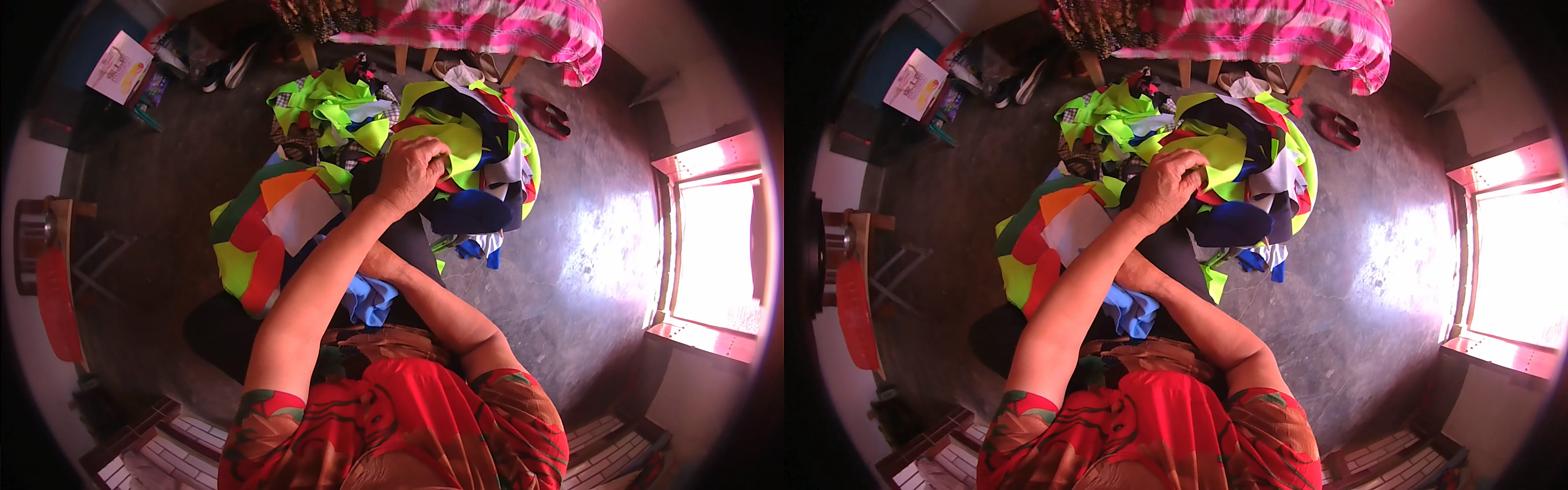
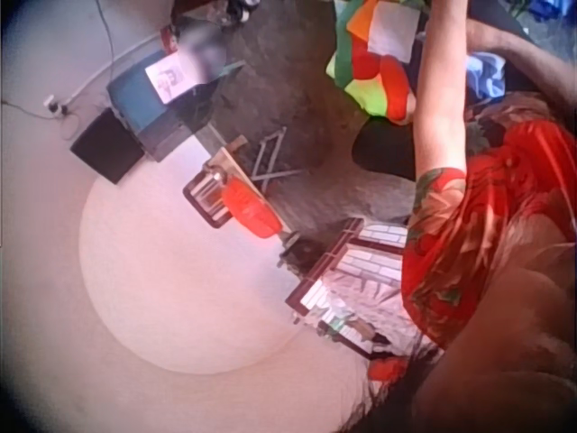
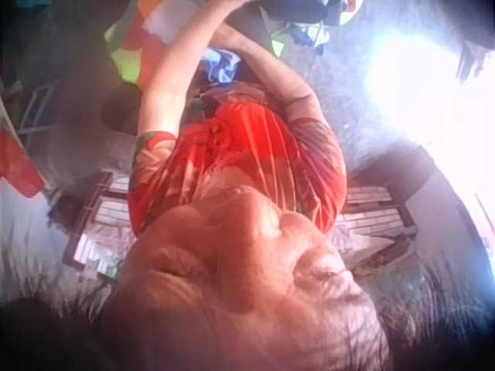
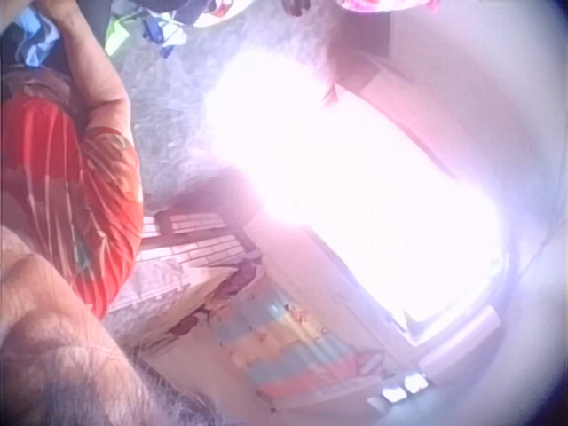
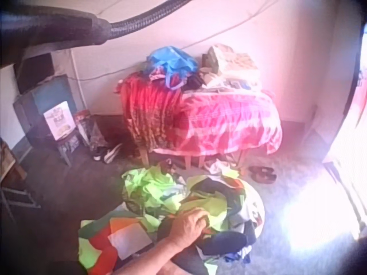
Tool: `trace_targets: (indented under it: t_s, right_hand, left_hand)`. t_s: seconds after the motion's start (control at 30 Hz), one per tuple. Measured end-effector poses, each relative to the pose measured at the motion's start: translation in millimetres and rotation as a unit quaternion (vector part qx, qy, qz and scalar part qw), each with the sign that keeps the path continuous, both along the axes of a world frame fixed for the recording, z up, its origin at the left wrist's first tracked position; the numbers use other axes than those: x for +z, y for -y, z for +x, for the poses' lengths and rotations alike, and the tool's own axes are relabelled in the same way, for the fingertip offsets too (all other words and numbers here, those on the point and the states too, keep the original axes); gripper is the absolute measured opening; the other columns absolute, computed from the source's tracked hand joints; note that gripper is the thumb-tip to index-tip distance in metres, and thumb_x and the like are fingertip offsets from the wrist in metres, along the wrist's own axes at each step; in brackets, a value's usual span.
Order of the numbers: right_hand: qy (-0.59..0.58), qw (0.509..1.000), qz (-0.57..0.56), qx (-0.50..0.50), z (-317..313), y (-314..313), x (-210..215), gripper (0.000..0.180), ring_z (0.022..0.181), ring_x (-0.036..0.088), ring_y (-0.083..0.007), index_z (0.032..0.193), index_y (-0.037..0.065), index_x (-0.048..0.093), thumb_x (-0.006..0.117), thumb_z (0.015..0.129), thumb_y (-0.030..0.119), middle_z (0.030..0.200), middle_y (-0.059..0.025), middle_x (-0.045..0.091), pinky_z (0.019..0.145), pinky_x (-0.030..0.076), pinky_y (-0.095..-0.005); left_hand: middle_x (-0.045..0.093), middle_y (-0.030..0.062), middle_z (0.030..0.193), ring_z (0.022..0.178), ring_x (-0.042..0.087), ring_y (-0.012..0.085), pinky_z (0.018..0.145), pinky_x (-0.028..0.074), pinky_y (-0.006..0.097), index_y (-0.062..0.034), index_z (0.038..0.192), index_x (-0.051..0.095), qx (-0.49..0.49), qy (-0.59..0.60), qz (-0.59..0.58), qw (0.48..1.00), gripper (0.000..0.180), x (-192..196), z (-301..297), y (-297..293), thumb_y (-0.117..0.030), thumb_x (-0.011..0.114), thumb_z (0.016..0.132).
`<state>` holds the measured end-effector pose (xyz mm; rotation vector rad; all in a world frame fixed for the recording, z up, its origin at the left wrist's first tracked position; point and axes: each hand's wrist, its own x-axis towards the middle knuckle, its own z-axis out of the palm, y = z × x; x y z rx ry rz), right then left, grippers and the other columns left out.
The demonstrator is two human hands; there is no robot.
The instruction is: The person sits on the floor and sorts through a pile of colorful fabric pieces, picking them up, folding them, and stacking them into a neat pile on their lap.
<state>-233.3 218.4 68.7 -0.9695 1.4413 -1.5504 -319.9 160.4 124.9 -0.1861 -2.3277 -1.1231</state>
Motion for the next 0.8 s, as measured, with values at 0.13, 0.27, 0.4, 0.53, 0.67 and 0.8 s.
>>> trace_targets:
  t_s: [0.13,0.27,0.4,0.53,0.67,0.8]
  right_hand:
    - [-0.025,0.998,0.003,-0.051,4,-1,-1,0.028,0.105,0.058,-0.0265,0.113,-0.003,0.059,0.058,0.088,0.011,0.112,-0.0189,0.063,0.092,0.045,-0.0381]
    - [-0.019,1.0,0.008,-0.021,3,3,-10,0.03,0.106,0.06,-0.0274,0.115,-0.004,0.058,0.054,0.089,0.01,0.112,-0.0205,0.064,0.093,0.045,-0.0371]
    - [-0.035,0.999,0.015,-0.018,0,3,-7,0.029,0.102,0.062,-0.0268,0.116,-0.001,0.059,0.052,0.09,0.01,0.109,-0.0198,0.065,0.091,0.046,-0.0356]
    - [0.012,0.999,0.037,-0.006,2,6,-11,0.02,0.082,0.059,-0.0148,0.106,0.0,0.06,0.053,0.093,0.014,0.089,-0.0109,0.065,0.077,0.049,-0.0317]
    - [0.063,0.996,0.067,0.003,6,5,7,0.017,0.079,0.055,-0.0084,0.108,0.002,0.059,0.051,0.096,0.012,0.087,-0.0031,0.062,0.072,0.048,-0.0246]
    - [0.164,0.986,0.036,-0.02,-3,-2,-2,0.014,0.077,0.057,-0.0069,0.105,0.005,0.059,0.049,0.096,0.008,0.087,-0.0004,0.061,0.069,0.05,-0.0232]
  left_hand:
    - [0.065,0.0151,0.081,0.076,0.063,0.0329,0.068,0.049,0.038,-0.0022,0.091,0.063,0.013,0.065,0.162,0.985,0.013,8,5,8,-0.014,0.06,0.086]
    - [0.061,0.013,0.07,0.063,0.058,0.0163,0.06,0.046,0.03,-0.0009,0.095,0.063,0.026,0.081,0.246,0.966,0.017,-4,4,29,-0.015,0.055,0.091]
    - [0.059,0.0013,0.075,0.072,0.052,0.0079,0.068,0.043,0.025,0.0002,0.095,0.061,0.028,0.088,0.335,0.938,0.019,20,27,41,-0.017,0.054,0.092]
    - [0.059,-0.0017,0.085,0.081,0.053,0.0056,0.075,0.044,0.022,-0.0038,0.097,0.062,-0.016,0.072,0.519,0.852,0.018,38,61,73,-0.02,0.055,0.093]
    - [0.065,0.0038,0.096,0.086,0.063,0.0126,0.077,0.051,0.027,-0.0049,0.103,0.062,0.024,0.039,0.554,0.831,0.018,47,117,128,-0.017,0.052,0.093]
    - [0.064,0.0093,0.108,0.099,0.062,0.0206,0.088,0.05,0.033,-0.0012,0.114,0.059,0.099,-0.044,0.588,0.801,0.029,61,183,177,-0.017,0.046,0.093]
